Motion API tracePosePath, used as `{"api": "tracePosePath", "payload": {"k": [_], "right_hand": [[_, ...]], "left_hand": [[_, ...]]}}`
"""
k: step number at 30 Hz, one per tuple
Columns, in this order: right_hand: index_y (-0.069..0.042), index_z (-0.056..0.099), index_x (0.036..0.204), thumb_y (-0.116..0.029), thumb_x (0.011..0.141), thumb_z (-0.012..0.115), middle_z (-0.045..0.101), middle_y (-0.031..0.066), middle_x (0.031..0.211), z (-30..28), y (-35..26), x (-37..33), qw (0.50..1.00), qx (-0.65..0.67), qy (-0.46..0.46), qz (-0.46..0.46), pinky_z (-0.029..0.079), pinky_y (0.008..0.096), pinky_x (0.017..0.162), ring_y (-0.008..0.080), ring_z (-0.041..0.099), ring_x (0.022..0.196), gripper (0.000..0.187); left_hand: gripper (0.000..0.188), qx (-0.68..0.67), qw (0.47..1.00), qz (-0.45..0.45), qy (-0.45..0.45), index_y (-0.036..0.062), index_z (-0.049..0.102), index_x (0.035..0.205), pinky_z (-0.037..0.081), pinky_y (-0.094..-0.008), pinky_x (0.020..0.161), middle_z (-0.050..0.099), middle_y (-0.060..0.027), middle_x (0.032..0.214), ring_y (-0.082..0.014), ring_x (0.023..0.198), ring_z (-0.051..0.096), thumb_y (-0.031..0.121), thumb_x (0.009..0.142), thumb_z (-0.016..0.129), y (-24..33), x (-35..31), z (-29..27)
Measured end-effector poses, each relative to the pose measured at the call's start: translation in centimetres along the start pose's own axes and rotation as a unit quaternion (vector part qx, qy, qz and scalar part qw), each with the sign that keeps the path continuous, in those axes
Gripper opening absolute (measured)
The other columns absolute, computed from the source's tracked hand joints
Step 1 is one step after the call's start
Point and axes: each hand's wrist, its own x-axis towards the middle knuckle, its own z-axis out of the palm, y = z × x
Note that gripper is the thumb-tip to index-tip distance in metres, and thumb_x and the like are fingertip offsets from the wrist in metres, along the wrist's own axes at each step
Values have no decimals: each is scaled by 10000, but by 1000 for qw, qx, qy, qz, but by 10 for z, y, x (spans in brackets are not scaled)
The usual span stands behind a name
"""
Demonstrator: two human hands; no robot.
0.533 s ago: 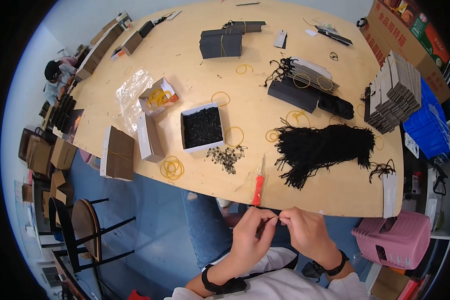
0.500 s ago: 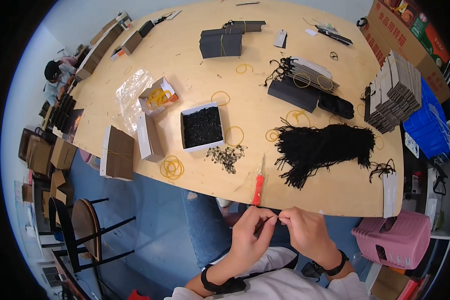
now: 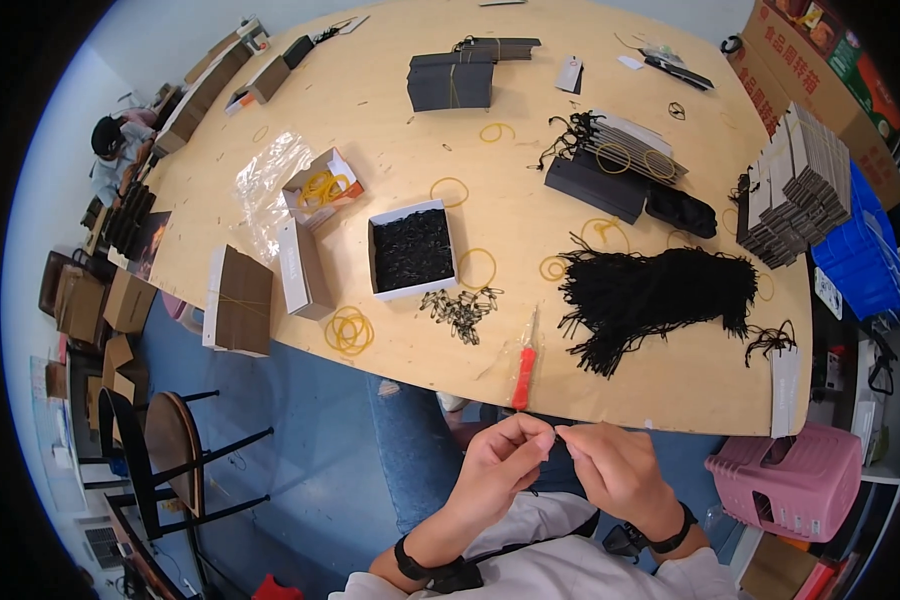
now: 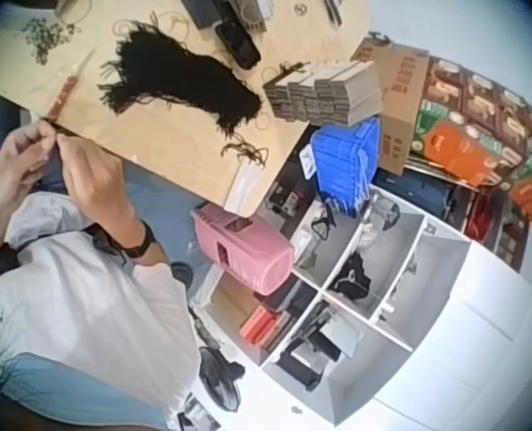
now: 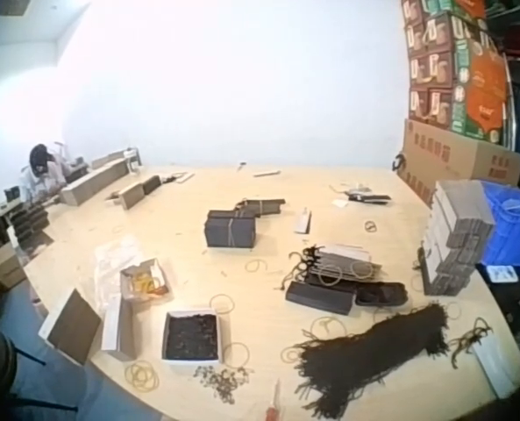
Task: The recorder is assembling decorative items by attaching black tassels and metal fasteners to small white card components.
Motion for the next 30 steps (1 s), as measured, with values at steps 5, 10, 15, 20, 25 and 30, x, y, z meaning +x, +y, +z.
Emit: {"api": "tracePosePath", "payload": {"k": [5,10,15,20,25,30], "right_hand": [[52,623,999,81,750,671,681,136,850,0,2,-1,1000,20,2,-6,544,321,569,240,678,674,255],[47,626,996,73,734,685,674,121,820,2,9,-4,998,-38,-2,-43,543,311,561,232,678,667,270],[39,626,992,72,716,703,668,110,796,4,13,-2,994,-74,0,-81,541,308,556,224,676,656,288],[31,619,997,67,732,706,670,111,797,5,19,-3,997,-33,18,-70,533,309,547,234,676,655,280],[22,618,982,63,763,695,673,118,797,7,21,-5,999,7,16,-44,528,311,547,240,677,653,236],[18,616,983,56,790,683,668,119,766,7,20,-5,998,54,15,-8,522,310,547,236,673,637,208]], "left_hand": [[117,7,1000,9,15,12,620,1018,251,-169,465,543,35,803,14,580,364,112,959,608,-2,2,0],[100,11,1000,13,18,8,628,999,251,-167,469,558,36,804,18,577,374,95,953,613,-5,4,-2],[44,177,973,126,82,3,657,945,232,-170,480,572,61,746,29,587,356,21,905,657,-5,3,10],[51,232,963,89,100,3,693,932,219,-173,492,530,87,653,25,559,331,13,883,690,-2,4,4],[67,189,976,64,87,-1,717,935,229,-182,494,489,95,594,16,544,333,26,874,705,-5,8,-4],[145,107,991,53,55,-15,711,1007,287,-166,543,511,93,659,14,602,353,79,897,700,-7,5,-1]]}}
